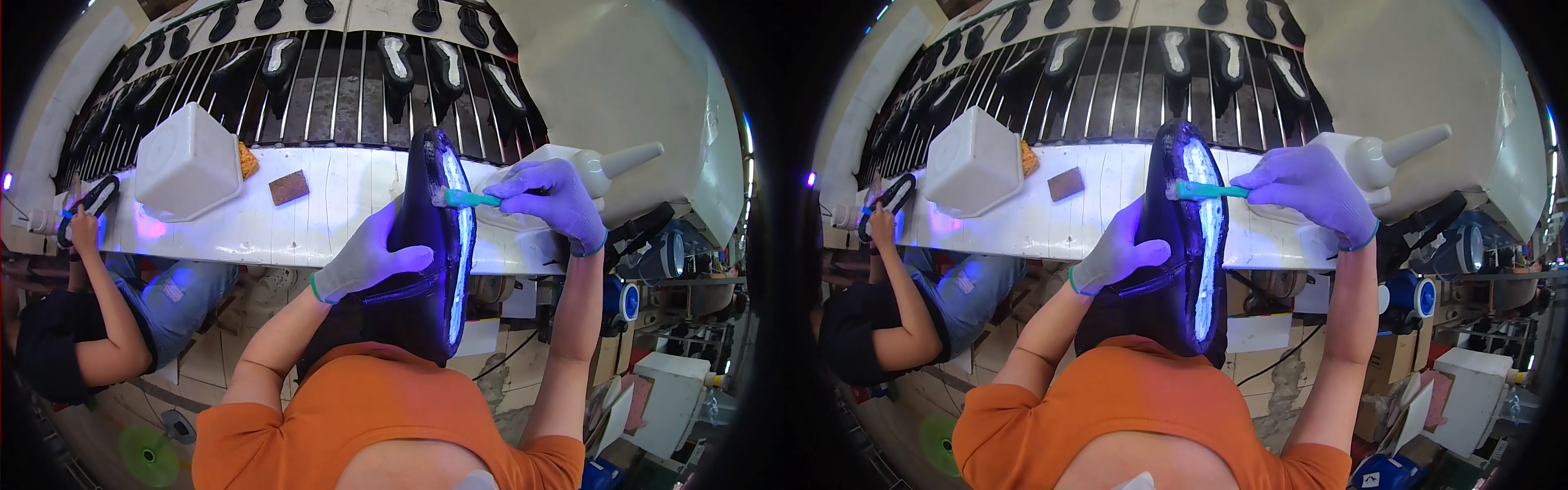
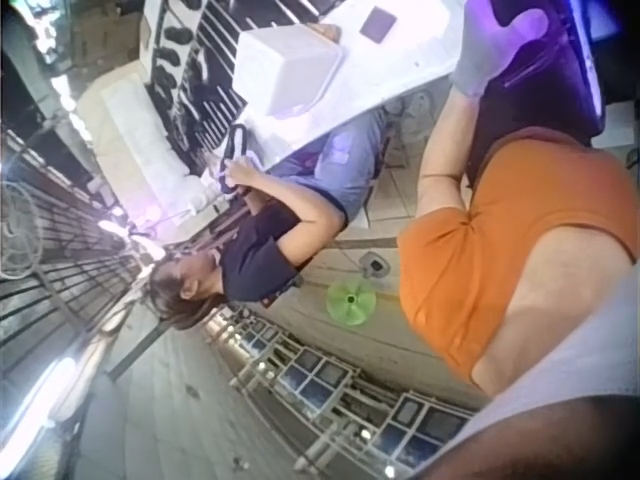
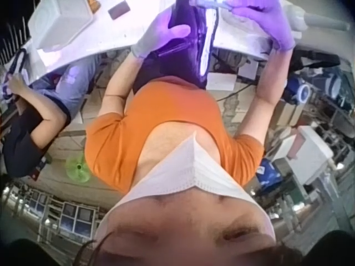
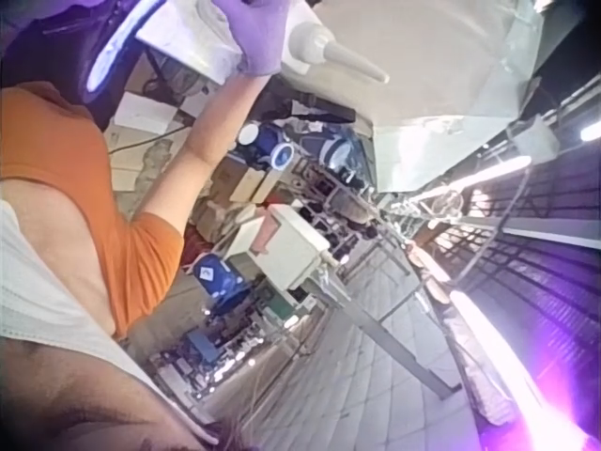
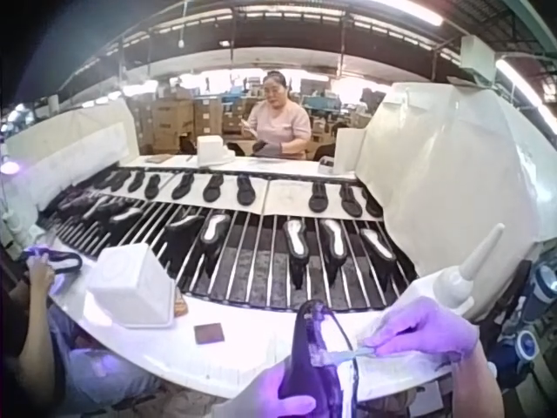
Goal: Applying adhesive to the bottom of shoe uppers at an assembly line station.
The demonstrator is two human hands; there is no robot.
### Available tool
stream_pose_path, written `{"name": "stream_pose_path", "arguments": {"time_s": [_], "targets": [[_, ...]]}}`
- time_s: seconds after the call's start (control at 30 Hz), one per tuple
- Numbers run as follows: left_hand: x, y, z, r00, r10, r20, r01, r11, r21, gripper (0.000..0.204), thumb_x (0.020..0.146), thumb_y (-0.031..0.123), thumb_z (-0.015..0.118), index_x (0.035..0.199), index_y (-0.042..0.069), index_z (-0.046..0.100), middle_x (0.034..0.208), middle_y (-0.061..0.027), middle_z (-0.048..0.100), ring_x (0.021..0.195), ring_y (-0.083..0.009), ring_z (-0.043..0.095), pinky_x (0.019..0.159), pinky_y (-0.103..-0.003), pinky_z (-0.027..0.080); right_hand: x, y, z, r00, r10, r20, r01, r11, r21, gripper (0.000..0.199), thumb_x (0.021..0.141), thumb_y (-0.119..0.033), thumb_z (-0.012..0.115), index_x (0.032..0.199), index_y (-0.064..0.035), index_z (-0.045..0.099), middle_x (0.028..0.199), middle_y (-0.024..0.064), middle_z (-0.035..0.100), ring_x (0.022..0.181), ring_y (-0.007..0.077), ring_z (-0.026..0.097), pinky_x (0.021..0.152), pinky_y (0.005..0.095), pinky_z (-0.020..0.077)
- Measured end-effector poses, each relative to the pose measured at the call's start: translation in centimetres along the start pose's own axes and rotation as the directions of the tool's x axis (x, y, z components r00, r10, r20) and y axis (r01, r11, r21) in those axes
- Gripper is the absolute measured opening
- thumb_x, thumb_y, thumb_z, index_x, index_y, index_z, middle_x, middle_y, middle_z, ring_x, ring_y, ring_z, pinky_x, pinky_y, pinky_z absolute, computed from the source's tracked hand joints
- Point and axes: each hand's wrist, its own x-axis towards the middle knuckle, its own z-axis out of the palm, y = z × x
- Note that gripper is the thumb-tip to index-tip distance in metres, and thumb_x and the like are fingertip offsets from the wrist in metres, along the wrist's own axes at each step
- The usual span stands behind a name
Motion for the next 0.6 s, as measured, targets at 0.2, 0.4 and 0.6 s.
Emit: {"name": "stream_pose_path", "arguments": {"time_s": [0.2,0.4,0.6], "targets": [[-0.1,-0.1,0.0,0.999,-0.015,-0.033,0.013,0.999,-0.039,0.074,0.079,0.028,0.074,0.138,0.000,0.038,0.115,-0.0056,0.057,0.103,-0.0129,0.054,0.093,-0.029,0.045,-0.7,-0.9,0.3,0.998,0.032,0.061,-0.033,0.999,0.008,0.025,0.073,-0.002,0.075,0.098,-0.0022,0.074,0.078,0.0067,0.069,0.074,0.0117,0.062,0.068,0.0252,0.0485],[0.0,-0.3,-0.6,0.995,-0.001,-0.100,0.000,1.000,-0.013,0.065,0.081,0.029,0.071,0.132,-0.002,0.044,0.110,-0.0058,0.059,0.098,-0.0124,0.056,0.090,-0.029,0.046,-2.6,-0.5,1.8,0.988,0.067,0.142,-0.080,0.993,0.084,0.028,0.069,0.000,0.077,0.097,-0.0035,0.075,0.078,0.0088,0.069,0.071,0.0132,0.062,0.065,0.0258,0.0477],[0.2,0.0,-0.9,0.992,-0.012,-0.129,0.014,1.000,0.010,0.060,0.083,0.031,0.069,0.128,-0.002,0.047,0.107,-0.0060,0.060,0.095,-0.0124,0.056,0.087,-0.028,0.046,-3.9,-1.2,2.9,0.965,0.051,0.259,-0.098,0.980,0.175,0.025,0.070,-0.001,0.077,0.095,-0.0014,0.074,0.076,0.0092,0.069,0.074,0.0156,0.066,0.068,0.0267,0.0501]]}}
